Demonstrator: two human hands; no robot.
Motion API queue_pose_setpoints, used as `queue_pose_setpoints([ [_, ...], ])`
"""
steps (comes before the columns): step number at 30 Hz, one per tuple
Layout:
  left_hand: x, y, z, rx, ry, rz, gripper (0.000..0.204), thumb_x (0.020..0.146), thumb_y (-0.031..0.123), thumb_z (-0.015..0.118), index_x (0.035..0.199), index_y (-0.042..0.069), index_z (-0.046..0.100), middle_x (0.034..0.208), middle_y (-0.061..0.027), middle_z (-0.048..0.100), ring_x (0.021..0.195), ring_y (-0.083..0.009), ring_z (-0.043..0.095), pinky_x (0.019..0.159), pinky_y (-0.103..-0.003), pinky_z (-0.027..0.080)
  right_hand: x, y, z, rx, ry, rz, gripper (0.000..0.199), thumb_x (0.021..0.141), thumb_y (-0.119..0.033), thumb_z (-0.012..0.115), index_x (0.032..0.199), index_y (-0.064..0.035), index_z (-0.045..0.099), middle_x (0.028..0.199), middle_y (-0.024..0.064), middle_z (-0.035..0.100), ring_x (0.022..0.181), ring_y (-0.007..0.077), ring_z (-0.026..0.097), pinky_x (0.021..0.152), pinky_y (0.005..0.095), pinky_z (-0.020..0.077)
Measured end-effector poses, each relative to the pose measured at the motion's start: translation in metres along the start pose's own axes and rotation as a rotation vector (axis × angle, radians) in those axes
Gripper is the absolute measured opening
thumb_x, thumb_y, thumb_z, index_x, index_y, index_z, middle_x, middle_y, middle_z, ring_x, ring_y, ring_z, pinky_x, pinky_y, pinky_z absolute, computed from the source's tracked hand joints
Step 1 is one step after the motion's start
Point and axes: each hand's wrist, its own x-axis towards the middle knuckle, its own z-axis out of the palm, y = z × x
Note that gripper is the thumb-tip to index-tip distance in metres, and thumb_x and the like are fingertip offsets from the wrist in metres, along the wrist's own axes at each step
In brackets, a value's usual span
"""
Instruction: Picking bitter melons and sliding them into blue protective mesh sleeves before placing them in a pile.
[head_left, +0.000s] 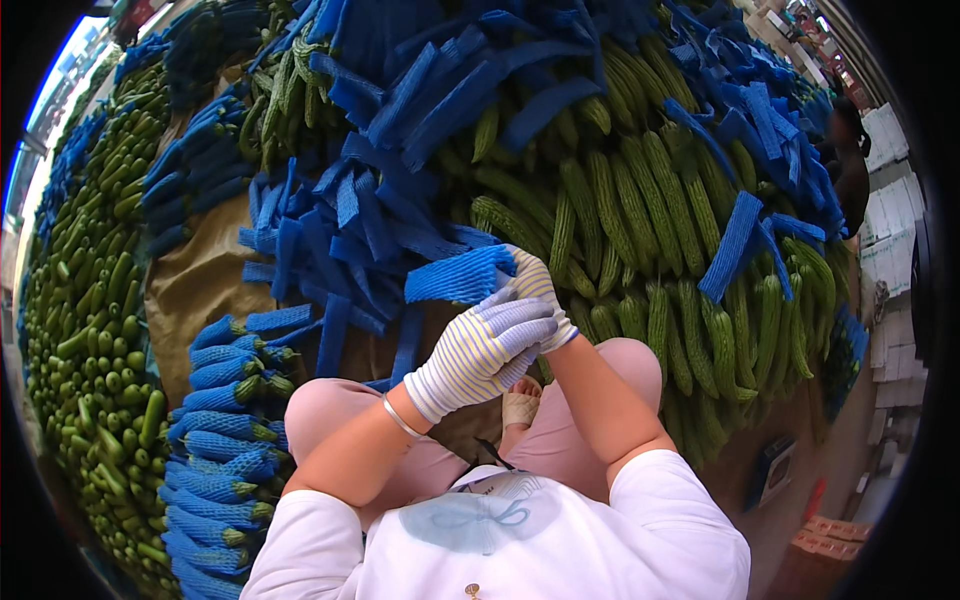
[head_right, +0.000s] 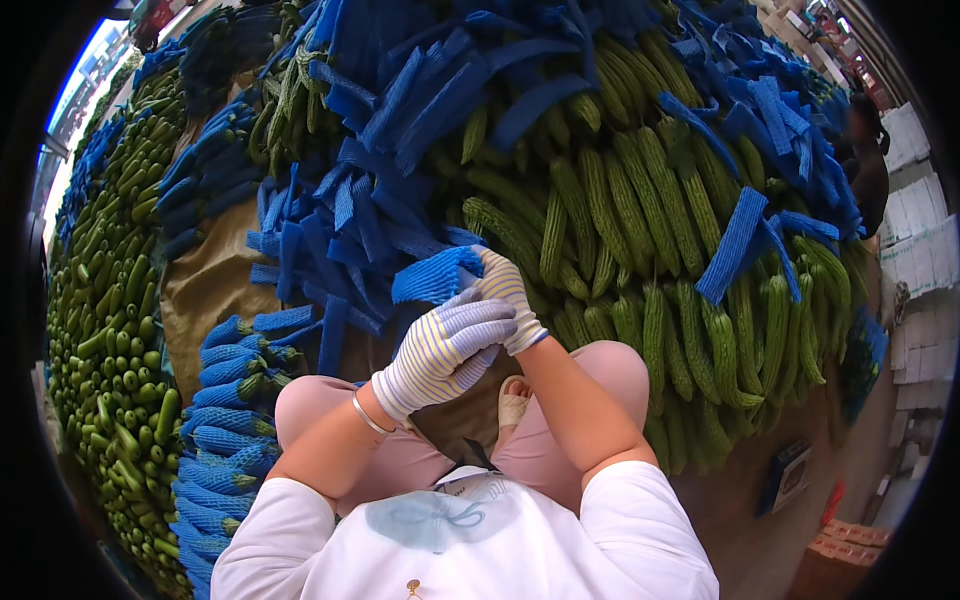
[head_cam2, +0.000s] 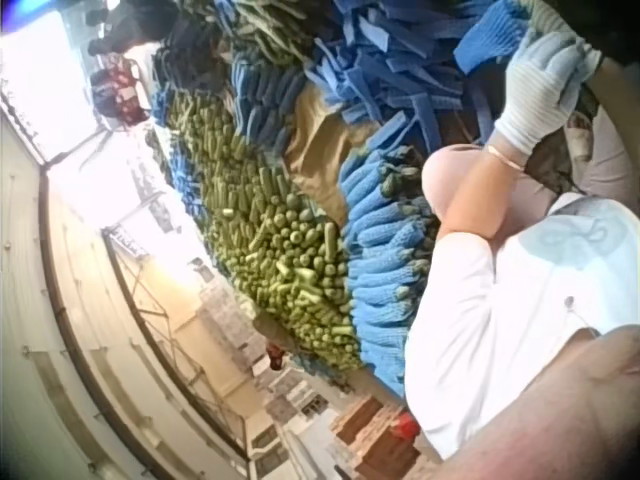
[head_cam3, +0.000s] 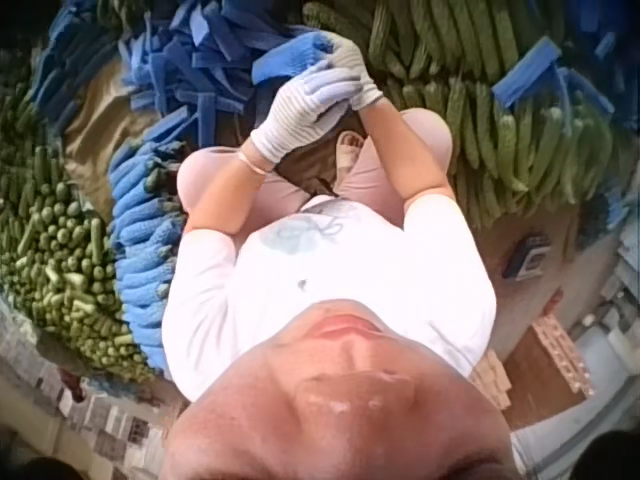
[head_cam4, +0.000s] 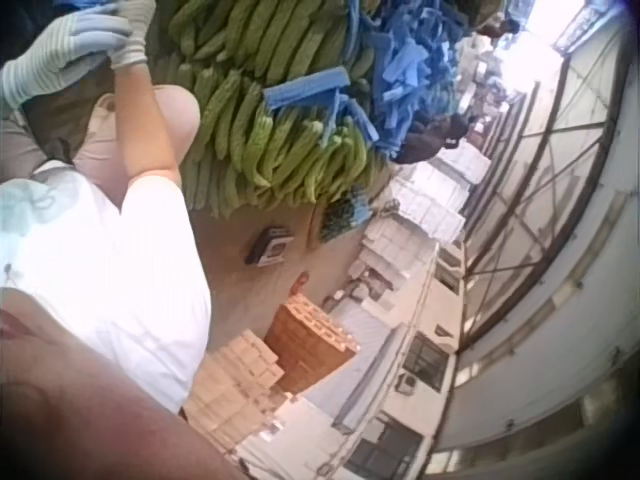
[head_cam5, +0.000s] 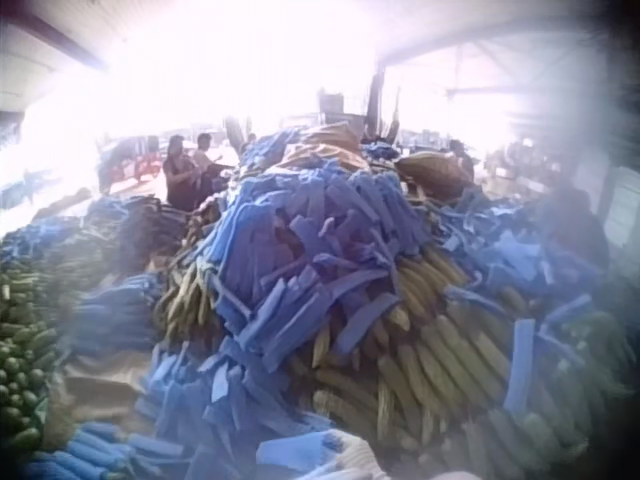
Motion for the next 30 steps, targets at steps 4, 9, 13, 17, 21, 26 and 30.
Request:
queue_pose_setpoints([
  [4, -0.006, -0.032, 0.000, 0.114, 0.150, -0.396, 0.026, 0.081, 0.005, 0.056, 0.108, 0.003, 0.057, 0.105, -0.0178, 0.061, 0.098, -0.0365, 0.058, 0.086, -0.042, 0.046, -0.005, -0.035, -0.002, -0.056, 0.073, -0.116, 0.011, 0.084, -0.006, 0.060, 0.094, -0.0002, 0.061, 0.086, 0.0036, 0.063, 0.073, 0.0091, 0.057, 0.069, 0.0227, 0.0487],
  [9, -0.039, -0.112, 0.018, -0.564, 0.258, -0.868, 0.032, 0.087, 0.001, 0.047, 0.118, 0.001, 0.053, 0.105, -0.0124, 0.063, 0.091, -0.0228, 0.061, 0.079, -0.031, 0.050, -0.026, -0.022, 0.029, -0.497, -0.045, -0.143, 0.015, 0.084, -0.015, 0.063, 0.094, -0.0028, 0.062, 0.073, 0.0060, 0.062, 0.065, 0.0096, 0.054, 0.062, 0.0254, 0.0457],
  [13, -0.016, -0.088, 0.000, -1.318, 0.802, -0.753, 0.029, 0.089, 0.004, 0.045, 0.117, 0.000, 0.053, 0.107, -0.0104, 0.061, 0.097, -0.0210, 0.061, 0.089, -0.032, 0.050, -0.036, -0.021, 0.042, -0.446, -0.258, -0.029, 0.010, 0.086, -0.010, 0.062, 0.095, -0.0048, 0.062, 0.079, -0.0031, 0.059, 0.071, 0.0044, 0.051, 0.066, 0.0194, 0.0428],
  [17, -0.029, -0.123, 0.010, -1.536, 0.561, -0.549, 0.021, 0.092, 0.012, 0.048, 0.108, 0.002, 0.056, 0.089, -0.0056, 0.060, 0.084, -0.0165, 0.060, 0.077, -0.032, 0.051, -0.022, -0.028, 0.041, 0.089, -0.087, -0.165, 0.009, 0.088, -0.004, 0.058, 0.097, -0.0048, 0.061, 0.083, -0.0025, 0.061, 0.077, 0.0058, 0.055, 0.074, 0.0207, 0.0459],
  [21, -0.021, -0.084, -0.014, -0.080, -0.268, -0.854, 0.033, 0.083, 0.020, 0.057, 0.116, 0.016, 0.054, 0.110, -0.0135, 0.056, 0.102, -0.0297, 0.054, 0.085, -0.034, 0.047, -0.038, -0.041, 0.043, 0.008, -0.200, -0.094, 0.011, 0.088, -0.005, 0.058, 0.099, -0.0037, 0.060, 0.081, 0.0005, 0.061, 0.071, 0.0065, 0.055, 0.068, 0.0206, 0.0457],
  [26, 0.001, -0.067, -0.028, 0.272, -0.253, -0.822, 0.041, 0.085, 0.014, 0.057, 0.124, 0.007, 0.049, 0.123, -0.0098, 0.054, 0.115, -0.0264, 0.050, 0.095, -0.032, 0.043, -0.073, -0.035, 0.065, 0.072, -0.493, 0.224, 0.017, 0.088, -0.013, 0.061, 0.100, -0.0028, 0.058, 0.076, -0.0016, 0.055, 0.066, 0.0046, 0.049, 0.062, 0.0190, 0.0419],
  [30, -0.018, -0.076, -0.040, 0.100, -0.127, -0.366, 0.043, 0.089, 0.016, 0.052, 0.131, 0.007, 0.044, 0.133, -0.0087, 0.047, 0.126, -0.0232, 0.040, 0.104, -0.031, 0.035, -0.065, -0.026, 0.069, 0.055, -0.557, 0.236, 0.019, 0.087, -0.016, 0.063, 0.102, -0.0057, 0.057, 0.075, -0.0020, 0.054, 0.064, 0.0068, 0.051, 0.059, 0.0206, 0.0413],
])
